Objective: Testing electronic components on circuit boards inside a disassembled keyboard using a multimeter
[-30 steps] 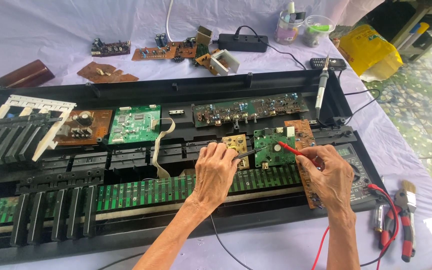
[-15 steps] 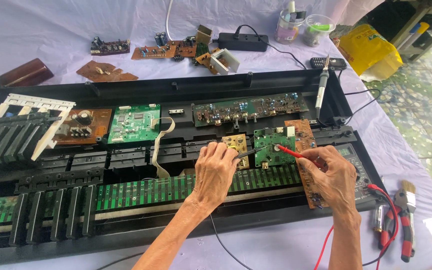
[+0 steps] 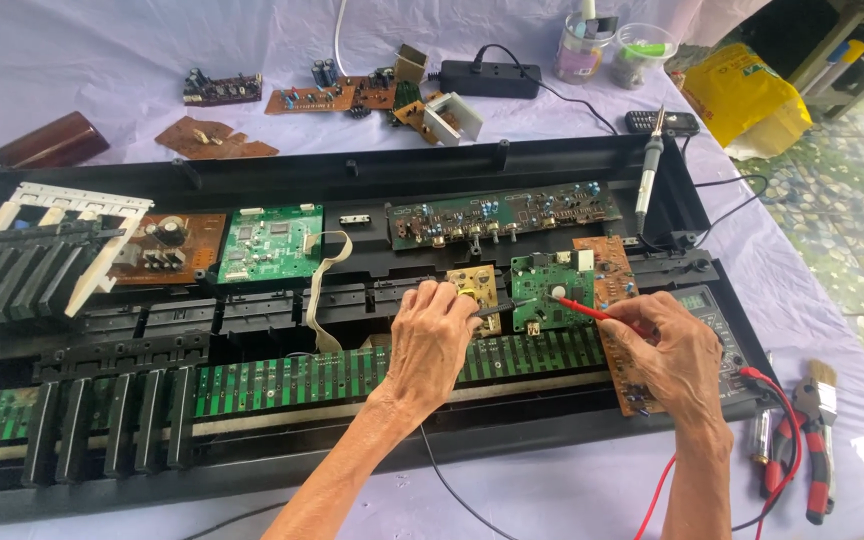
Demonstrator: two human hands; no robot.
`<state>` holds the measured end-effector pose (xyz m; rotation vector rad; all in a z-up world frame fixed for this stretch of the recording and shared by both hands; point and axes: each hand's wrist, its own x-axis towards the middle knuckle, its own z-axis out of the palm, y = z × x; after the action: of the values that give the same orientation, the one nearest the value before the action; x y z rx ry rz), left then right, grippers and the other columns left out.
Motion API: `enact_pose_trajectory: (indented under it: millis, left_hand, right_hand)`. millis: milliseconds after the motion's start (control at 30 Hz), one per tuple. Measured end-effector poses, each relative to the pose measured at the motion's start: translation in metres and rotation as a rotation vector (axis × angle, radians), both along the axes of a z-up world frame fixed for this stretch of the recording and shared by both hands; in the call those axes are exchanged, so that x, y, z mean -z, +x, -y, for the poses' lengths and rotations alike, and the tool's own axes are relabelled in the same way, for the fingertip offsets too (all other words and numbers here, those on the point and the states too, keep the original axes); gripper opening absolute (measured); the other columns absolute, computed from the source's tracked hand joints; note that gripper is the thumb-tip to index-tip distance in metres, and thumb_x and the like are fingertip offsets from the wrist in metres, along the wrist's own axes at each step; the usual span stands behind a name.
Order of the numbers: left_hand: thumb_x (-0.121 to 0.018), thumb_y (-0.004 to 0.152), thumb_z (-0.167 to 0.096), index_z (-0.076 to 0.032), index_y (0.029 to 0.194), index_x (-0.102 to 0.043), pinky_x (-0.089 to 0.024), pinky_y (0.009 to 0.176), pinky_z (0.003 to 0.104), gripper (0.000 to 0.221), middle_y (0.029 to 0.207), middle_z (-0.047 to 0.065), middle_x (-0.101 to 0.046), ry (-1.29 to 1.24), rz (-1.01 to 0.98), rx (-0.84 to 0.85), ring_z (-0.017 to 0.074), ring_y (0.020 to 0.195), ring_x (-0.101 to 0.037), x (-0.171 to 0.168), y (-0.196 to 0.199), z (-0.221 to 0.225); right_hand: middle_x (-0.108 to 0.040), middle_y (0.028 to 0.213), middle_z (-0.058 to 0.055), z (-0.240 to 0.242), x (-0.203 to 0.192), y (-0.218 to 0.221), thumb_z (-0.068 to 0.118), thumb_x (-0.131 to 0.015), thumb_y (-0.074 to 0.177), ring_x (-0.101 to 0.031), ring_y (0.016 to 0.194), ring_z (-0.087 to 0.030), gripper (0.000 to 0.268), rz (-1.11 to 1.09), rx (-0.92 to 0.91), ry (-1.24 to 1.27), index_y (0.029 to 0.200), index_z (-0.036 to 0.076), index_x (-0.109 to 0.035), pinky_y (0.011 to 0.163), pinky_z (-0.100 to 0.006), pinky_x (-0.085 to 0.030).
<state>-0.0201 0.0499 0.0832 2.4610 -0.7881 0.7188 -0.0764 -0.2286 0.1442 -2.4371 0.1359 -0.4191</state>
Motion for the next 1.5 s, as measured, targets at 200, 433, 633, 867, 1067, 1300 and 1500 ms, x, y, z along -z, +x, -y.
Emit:
enact_pose_trajectory:
  millis: [200, 433, 633, 867, 1067, 1300, 1500]
  left_hand:
    - [-0.075, 0.088, -0.019, -0.013, 0.093, -0.066, -0.045, 0.088, 0.035, 0.012, 0.087, 0.003, -0.053, -0.011, -0.01, -0.003, 0.0224, 0.094, -0.055, -0.01, -0.003, -0.001]
    - [-0.077, 0.089, -0.015, -0.01, 0.086, -0.071, -0.046, 0.072, 0.035, 0.008, 0.082, 0.004, -0.067, -0.166, -0.075, -0.098, 0.0207, 0.082, -0.058, -0.086, -0.002, -0.038]
    - [-0.075, 0.092, -0.016, -0.013, 0.092, -0.065, -0.048, 0.081, 0.039, 0.011, 0.086, -0.001, -0.072, -0.273, -0.063, -0.223, 0.021, 0.092, -0.067, -0.107, 0.024, -0.088]
    - [-0.078, 0.09, -0.019, -0.013, 0.084, -0.063, -0.052, 0.07, 0.039, 0.017, 0.077, 0.001, -0.07, -0.115, -0.262, -0.247, 0.0203, 0.073, -0.062, -0.105, 0.029, -0.116]
    - [-0.075, 0.093, -0.022, -0.014, 0.084, -0.064, -0.051, 0.065, 0.04, 0.017, 0.076, 0.001, -0.069, -0.032, -0.277, -0.382, 0.0219, 0.075, -0.064, -0.107, 0.043, -0.133]
    - [-0.078, 0.092, -0.025, -0.017, 0.091, -0.067, -0.051, 0.071, 0.034, 0.014, 0.077, 0.0, -0.069, -0.032, -0.292, -0.397, 0.0145, 0.071, -0.062, -0.085, 0.06, -0.123]
    - [-0.079, 0.09, -0.021, -0.014, 0.091, -0.067, -0.052, 0.074, 0.034, 0.014, 0.081, 0.002, -0.071, -0.071, -0.239, -0.337, 0.0165, 0.075, -0.064, -0.055, 0.07, -0.109]
  right_hand:
    - [-0.072, 0.083, -0.002, 0.003, 0.004, 0.001, 0.028, -0.084, 0.085, -0.068, 0.077, -0.017, 0.013, 0.028, -0.007, -0.012, 0.096, 0.022, -0.082, 0.071, -0.032, -0.06]
    - [-0.075, 0.098, 0.008, -0.008, -0.019, -0.008, 0.033, -0.077, 0.086, -0.068, 0.083, -0.009, 0.014, -0.068, 0.064, 0.003, 0.092, 0.021, -0.083, 0.08, -0.023, -0.045]
    - [-0.074, 0.089, -0.002, -0.03, -0.048, -0.011, 0.011, -0.08, 0.087, -0.062, 0.082, -0.011, 0.01, -0.084, 0.028, 0.302, 0.096, 0.009, -0.083, 0.076, -0.025, -0.043]
    - [-0.079, 0.096, 0.002, -0.069, -0.103, 0.037, 0.022, -0.081, 0.082, -0.067, 0.071, -0.013, 0.013, -0.16, -0.139, -0.053, 0.094, 0.017, -0.085, 0.07, -0.025, -0.053]
    - [-0.076, 0.096, 0.002, -0.091, -0.105, 0.071, 0.024, -0.079, 0.087, -0.066, 0.076, -0.015, 0.011, -0.108, -0.173, -0.071, 0.093, 0.016, -0.084, 0.075, -0.027, -0.05]
    - [-0.073, 0.113, -0.01, -0.096, -0.068, 0.102, 0.007, -0.069, 0.094, -0.072, 0.092, -0.023, 0.019, -0.181, -0.194, -0.016, 0.112, 0.008, -0.074, 0.083, -0.029, -0.062]
    - [-0.072, 0.101, 0.003, -0.101, -0.075, 0.098, 0.023, -0.065, 0.097, -0.071, 0.094, -0.018, 0.019, -0.152, -0.101, -0.211, 0.112, 0.023, -0.078, 0.083, -0.038, -0.05]
